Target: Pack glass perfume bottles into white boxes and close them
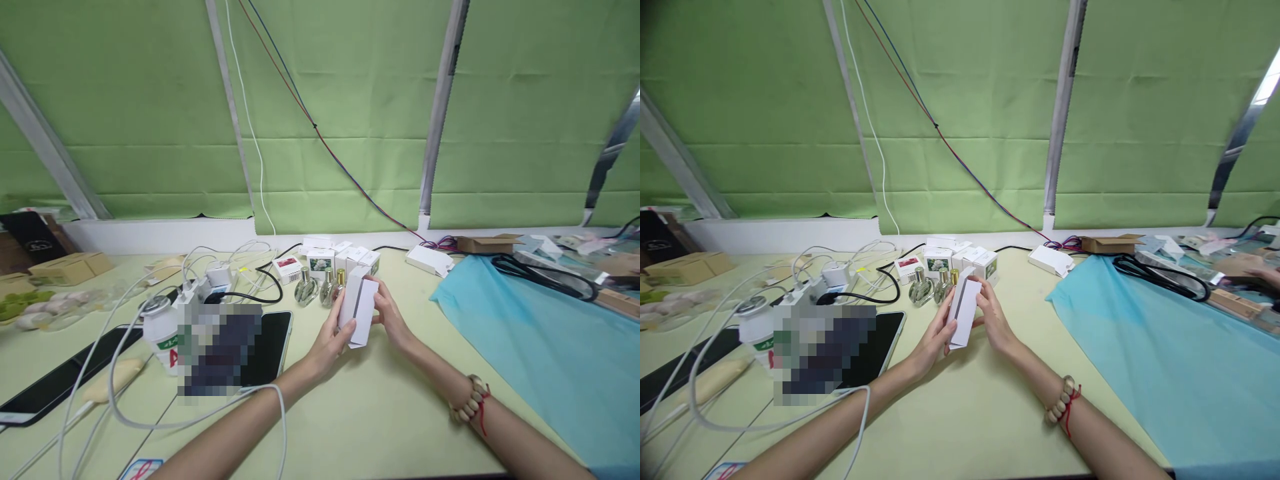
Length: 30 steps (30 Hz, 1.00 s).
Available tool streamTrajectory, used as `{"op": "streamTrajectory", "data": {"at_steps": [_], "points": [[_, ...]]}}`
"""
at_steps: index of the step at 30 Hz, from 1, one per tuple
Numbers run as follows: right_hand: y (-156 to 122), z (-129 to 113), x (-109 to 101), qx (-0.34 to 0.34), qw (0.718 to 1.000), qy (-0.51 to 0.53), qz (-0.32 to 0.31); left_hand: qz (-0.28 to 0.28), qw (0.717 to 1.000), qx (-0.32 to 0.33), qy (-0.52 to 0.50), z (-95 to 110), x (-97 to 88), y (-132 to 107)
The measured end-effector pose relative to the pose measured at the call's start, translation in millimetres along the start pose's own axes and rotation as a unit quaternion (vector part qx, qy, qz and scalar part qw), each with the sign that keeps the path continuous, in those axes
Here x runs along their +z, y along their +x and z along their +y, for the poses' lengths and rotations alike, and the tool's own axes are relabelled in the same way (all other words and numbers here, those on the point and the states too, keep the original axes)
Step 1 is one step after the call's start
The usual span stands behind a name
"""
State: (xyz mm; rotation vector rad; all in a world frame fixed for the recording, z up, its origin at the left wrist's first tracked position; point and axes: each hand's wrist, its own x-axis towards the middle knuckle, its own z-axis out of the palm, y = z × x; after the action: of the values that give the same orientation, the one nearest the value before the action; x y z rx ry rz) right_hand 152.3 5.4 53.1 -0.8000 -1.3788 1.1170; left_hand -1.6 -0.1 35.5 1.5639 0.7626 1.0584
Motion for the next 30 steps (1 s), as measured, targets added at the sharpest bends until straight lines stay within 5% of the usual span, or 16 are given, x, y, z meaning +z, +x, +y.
{"op": "streamTrajectory", "data": {"at_steps": [30], "points": [[-3, -4, -2, -0.037, 0.997, -0.053, -0.036, -0.002, 0.999, 0.03, 0.035, -11, -1.0, 5]]}}
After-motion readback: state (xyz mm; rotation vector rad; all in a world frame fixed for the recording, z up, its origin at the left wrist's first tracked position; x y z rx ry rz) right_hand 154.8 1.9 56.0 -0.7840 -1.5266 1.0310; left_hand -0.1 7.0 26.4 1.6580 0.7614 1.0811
